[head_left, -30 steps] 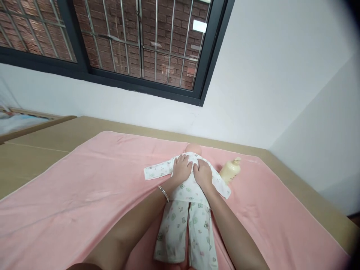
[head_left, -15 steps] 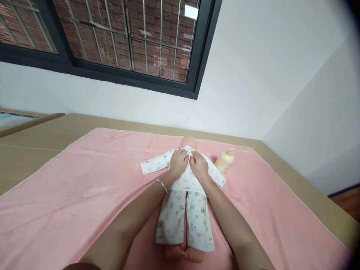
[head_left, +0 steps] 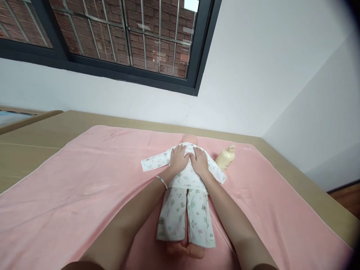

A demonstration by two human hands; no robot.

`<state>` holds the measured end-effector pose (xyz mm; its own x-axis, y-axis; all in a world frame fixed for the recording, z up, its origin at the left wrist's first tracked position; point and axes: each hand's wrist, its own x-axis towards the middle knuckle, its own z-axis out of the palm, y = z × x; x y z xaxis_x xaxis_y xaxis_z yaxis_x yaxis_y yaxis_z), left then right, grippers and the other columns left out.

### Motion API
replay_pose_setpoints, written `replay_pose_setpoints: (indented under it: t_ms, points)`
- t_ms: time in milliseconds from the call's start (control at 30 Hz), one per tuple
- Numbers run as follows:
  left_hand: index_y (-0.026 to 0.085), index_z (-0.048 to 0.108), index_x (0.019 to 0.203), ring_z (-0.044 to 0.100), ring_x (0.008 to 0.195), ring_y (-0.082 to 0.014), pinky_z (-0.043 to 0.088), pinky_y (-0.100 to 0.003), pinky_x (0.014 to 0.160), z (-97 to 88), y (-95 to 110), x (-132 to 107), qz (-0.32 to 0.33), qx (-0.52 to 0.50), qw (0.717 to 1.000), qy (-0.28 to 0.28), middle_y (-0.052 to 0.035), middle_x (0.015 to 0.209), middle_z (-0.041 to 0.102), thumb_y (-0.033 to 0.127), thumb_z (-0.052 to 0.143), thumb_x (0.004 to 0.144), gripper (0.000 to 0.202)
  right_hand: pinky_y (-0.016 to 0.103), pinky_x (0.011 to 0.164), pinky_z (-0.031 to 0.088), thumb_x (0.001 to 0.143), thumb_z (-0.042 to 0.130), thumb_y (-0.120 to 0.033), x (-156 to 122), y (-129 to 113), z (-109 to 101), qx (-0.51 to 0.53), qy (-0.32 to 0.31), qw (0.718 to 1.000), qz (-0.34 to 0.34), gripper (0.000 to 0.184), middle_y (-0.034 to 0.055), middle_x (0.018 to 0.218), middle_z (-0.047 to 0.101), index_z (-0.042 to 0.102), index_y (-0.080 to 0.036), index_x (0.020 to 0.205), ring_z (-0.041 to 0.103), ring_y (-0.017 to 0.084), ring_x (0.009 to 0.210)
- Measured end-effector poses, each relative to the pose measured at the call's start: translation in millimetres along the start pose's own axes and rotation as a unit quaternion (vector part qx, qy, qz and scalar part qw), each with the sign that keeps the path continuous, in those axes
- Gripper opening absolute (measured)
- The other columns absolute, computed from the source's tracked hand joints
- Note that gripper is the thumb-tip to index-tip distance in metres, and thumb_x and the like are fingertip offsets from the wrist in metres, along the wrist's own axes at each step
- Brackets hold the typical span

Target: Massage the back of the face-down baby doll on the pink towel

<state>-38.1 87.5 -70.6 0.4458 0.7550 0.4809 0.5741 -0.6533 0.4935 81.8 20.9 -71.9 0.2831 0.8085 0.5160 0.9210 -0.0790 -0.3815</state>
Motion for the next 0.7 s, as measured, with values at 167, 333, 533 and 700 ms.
replay_pose_setpoints:
  t_ms: [167,333,533,700]
  points:
    - [0.018,0.057,0.124,0.05,0.129,-0.0273,0.03,-0.049,0.115,-1.3,0.8,0.3,0.002,-0.018,1.0,-0.006,-0.0115,0.134,0.061,0.027,0.046,0.092,0.035,0.045,0.112,0.033,0.095,0.039,-0.03,3.9,5.5,0.6,0.015,-0.019,0.999,-0.032,0.046,0.0148,0.138,0.058,0.056,-0.012,0.134,0.049,0.027,0.13]
    - [0.019,0.063,0.114,0.057,0.116,-0.0259,0.039,-0.043,0.107,-1.4,2.1,-2.2,0.001,-0.026,0.999,0.035,-0.0099,0.119,0.067,0.027,0.052,0.089,0.028,0.039,0.104,0.041,0.093,0.042,-0.029,-3.8,-3.9,-6.0,0.045,0.032,0.998,-0.021,0.04,0.011,0.122,0.068,0.065,-0.014,0.122,0.059,0.025,0.115]
    - [0.017,0.066,0.105,0.059,0.11,-0.0269,0.043,-0.042,0.101,-1.2,4.2,-6.0,-0.014,-0.012,0.998,0.068,-0.0104,0.108,0.068,0.025,0.051,0.089,0.023,0.037,0.103,0.043,0.092,0.042,-0.027,-10.6,-9.5,-7.3,0.04,0.066,0.997,0.015,0.037,0.009,0.116,0.071,0.068,-0.017,0.117,0.06,0.024,0.112]
    - [0.014,0.055,0.128,0.049,0.129,-0.0295,0.034,-0.046,0.112,2.3,0.3,-2.0,-0.023,-0.015,0.999,0.037,-0.0144,0.134,0.059,0.028,0.053,0.088,0.042,0.043,0.112,0.034,0.093,0.043,-0.029,-1.8,-2.1,-2.4,0.023,0.005,1.0,0.008,0.045,0.0136,0.137,0.059,0.059,-0.013,0.132,0.049,0.027,0.131]
